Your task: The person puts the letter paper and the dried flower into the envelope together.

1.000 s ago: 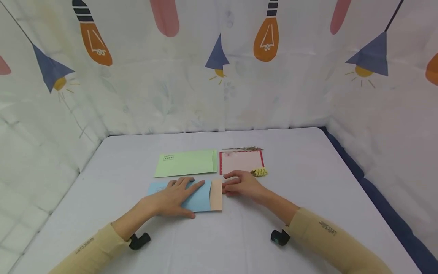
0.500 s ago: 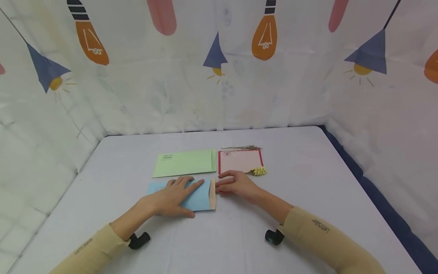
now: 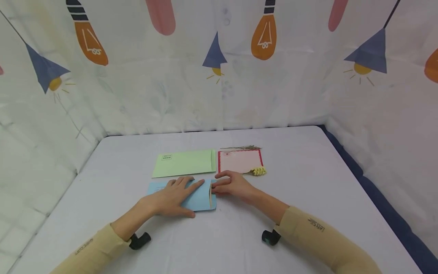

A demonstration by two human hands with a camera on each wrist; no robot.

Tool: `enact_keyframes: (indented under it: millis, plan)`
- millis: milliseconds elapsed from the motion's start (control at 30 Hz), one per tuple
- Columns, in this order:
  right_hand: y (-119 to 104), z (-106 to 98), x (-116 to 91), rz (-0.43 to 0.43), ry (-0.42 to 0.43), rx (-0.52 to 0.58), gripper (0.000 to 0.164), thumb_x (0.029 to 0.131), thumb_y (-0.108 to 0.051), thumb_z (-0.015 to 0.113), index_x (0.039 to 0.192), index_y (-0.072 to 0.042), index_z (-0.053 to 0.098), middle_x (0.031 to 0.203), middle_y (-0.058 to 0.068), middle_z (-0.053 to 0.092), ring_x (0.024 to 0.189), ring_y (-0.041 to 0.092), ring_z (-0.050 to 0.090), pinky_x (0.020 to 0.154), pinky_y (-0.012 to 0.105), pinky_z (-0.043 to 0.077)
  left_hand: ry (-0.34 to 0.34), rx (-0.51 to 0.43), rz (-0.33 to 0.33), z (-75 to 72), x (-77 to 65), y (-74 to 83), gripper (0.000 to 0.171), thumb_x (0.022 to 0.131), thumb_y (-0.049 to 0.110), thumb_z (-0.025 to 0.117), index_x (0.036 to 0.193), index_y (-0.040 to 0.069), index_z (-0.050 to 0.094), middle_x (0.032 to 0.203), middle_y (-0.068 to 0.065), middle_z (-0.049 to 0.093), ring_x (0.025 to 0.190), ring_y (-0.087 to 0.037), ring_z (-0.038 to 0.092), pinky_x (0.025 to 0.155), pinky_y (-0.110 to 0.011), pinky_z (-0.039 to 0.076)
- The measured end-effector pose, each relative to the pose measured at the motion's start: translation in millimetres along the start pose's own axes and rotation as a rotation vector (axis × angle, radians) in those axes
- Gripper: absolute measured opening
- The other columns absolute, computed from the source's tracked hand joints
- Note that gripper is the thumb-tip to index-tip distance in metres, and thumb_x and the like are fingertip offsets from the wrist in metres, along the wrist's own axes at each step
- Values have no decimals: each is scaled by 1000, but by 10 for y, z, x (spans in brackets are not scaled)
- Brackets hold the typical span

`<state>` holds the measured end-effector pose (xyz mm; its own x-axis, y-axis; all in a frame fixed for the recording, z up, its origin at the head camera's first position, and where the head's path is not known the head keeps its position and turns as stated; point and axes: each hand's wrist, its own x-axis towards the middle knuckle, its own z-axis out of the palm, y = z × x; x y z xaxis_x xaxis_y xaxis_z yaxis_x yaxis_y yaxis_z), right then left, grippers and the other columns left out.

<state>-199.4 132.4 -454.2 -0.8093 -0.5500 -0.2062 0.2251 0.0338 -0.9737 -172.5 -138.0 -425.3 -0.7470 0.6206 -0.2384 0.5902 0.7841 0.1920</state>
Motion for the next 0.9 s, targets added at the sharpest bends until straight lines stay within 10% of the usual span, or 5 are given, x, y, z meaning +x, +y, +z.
enact_keyframes:
  millis: [900]
  plan:
    - [-153,-539,-259,14,57,-312,37,99,-18,71,127,4,62,112,20,71,100,34,67,86,41,57,-1,-2,-8,20,-2,8,101,87,60,76,165,22,24,158,-15,30,145,-33,29,111,-61,28]
